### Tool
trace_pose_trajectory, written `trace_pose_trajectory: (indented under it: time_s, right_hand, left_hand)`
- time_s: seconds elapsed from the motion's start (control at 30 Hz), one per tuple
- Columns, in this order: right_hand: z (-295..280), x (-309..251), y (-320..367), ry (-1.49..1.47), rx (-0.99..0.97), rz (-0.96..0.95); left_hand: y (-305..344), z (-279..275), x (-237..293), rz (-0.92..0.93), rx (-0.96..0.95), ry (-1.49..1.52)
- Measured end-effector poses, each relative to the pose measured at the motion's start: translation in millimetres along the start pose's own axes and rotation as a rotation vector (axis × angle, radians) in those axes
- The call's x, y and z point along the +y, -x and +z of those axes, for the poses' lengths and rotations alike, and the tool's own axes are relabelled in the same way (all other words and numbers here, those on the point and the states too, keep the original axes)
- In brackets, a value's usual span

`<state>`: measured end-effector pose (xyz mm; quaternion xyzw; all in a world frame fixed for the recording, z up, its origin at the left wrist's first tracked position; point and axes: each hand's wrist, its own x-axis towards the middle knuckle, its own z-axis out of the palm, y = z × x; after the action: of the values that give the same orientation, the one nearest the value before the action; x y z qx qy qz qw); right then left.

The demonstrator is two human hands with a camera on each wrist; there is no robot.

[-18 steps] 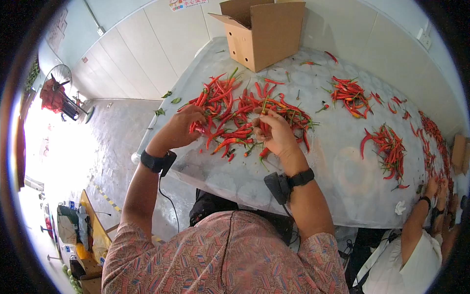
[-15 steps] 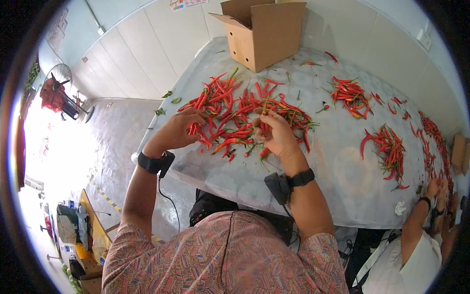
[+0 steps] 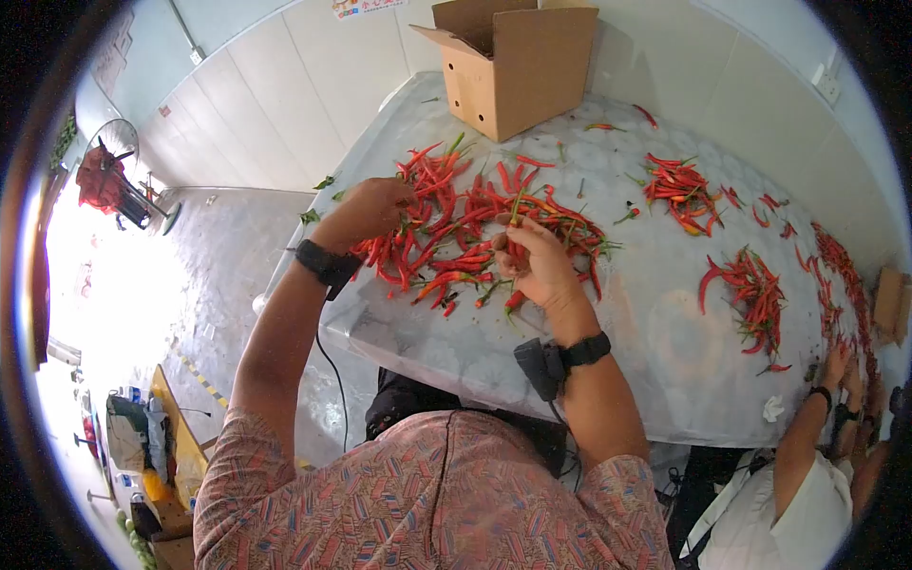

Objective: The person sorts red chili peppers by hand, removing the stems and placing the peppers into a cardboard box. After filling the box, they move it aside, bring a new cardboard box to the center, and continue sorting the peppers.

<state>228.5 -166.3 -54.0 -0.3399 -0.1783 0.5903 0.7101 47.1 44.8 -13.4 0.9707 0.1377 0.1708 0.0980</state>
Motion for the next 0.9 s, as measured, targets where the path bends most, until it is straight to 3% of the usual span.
trace_pose_trajectory:
  time_s: [0.07,0.1,0.3,0.4,0.47,0.6,0.77,0.9]
  right_hand:
    - [-1,1,-1,-0.013,-0.005,0.011]
    - [-1,1,-1,-0.013,-0.004,0.011]
    - [1,1,-1,0.004,-0.002,-0.002]
    - [0,1,-1,0.013,-0.038,-0.008]
    - [2,1,0,0.031,-0.018,-0.007]
    - [2,1,0,0.042,-0.02,0.003]
    - [9,2,2,0.08,0.035,-0.017]
    - [7,3,1,0.09,-0.023,-0.043]
  left_hand:
    - [-4,6,0,-0.063,-0.191,-0.016]
    - [-4,6,2,-0.062,-0.191,-0.015]
    - [5,6,6,-0.071,-0.167,-0.045]
    - [6,1,10,-0.027,-0.063,0.026]
    - [0,-6,19,-0.172,0.001,0.114]
    - [-8,-12,60,-0.25,0.063,0.303]
    - [-17,-1,108,-0.093,0.027,0.443]
    - [-21,17,115,0.013,0.054,0.434]
